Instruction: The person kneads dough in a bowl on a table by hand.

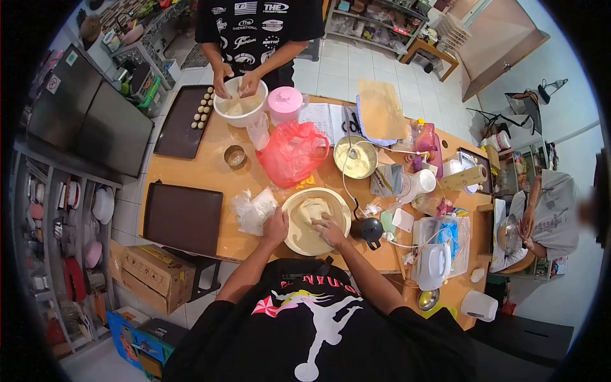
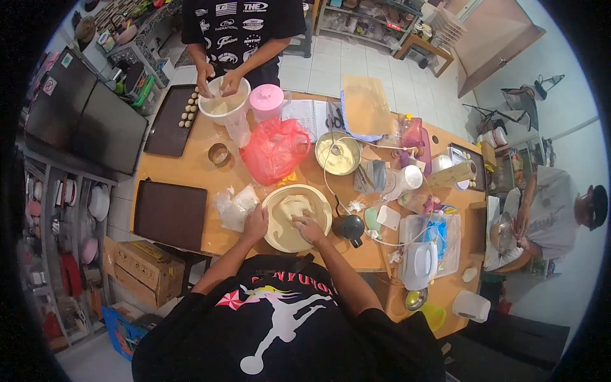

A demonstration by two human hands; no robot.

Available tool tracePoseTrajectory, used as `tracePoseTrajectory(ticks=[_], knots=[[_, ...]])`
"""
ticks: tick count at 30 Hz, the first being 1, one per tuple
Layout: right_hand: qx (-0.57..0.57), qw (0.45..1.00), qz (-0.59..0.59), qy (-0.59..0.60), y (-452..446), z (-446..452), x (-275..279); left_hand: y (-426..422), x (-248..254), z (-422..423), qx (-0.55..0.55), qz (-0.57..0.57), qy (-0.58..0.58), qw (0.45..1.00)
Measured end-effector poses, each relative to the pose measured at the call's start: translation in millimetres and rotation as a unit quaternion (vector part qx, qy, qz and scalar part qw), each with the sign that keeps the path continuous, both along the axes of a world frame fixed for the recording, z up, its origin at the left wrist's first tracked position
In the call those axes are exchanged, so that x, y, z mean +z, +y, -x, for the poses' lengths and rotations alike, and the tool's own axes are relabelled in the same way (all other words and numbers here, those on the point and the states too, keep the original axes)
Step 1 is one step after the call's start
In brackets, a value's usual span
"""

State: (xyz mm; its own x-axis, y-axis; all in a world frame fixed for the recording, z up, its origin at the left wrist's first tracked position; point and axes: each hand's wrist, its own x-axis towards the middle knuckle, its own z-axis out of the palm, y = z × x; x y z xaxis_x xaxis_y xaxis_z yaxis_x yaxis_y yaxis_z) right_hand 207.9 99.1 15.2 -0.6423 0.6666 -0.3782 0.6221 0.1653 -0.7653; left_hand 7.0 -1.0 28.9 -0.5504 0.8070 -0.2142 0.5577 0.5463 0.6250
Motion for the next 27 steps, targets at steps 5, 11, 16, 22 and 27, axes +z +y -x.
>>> tracePoseTrajectory(ticks=[5, 11, 16, 22, 27], knots=[[0.006, 0.985, -0.173, -0.022, -21.7, 20.7, 75.0, -0.5, -2.3, -0.3, 0.004, -0.006, 0.006, 1.0], [0.132, 0.969, -0.084, -0.194, -11.0, 36.9, 68.1, 0.7, -5.5, -0.3, -0.001, 0.001, 0.003, 1.0], [0.23, 0.911, -0.115, -0.323, -18.0, 61.9, 75.6, -0.1, 1.0, 1.5, -0.007, 0.012, -0.01, 1.0], [0.327, 0.879, 0.055, -0.342, 12.7, 86.2, 55.5, -0.2, -0.2, 1.8, -0.01, 0.007, 0.001, 1.0], [0.206, 0.947, -0.095, -0.226, 8.3, 45.0, 57.8, -1.8, -1.7, 0.2, -0.01, -0.002, 0.013, 1.0]])
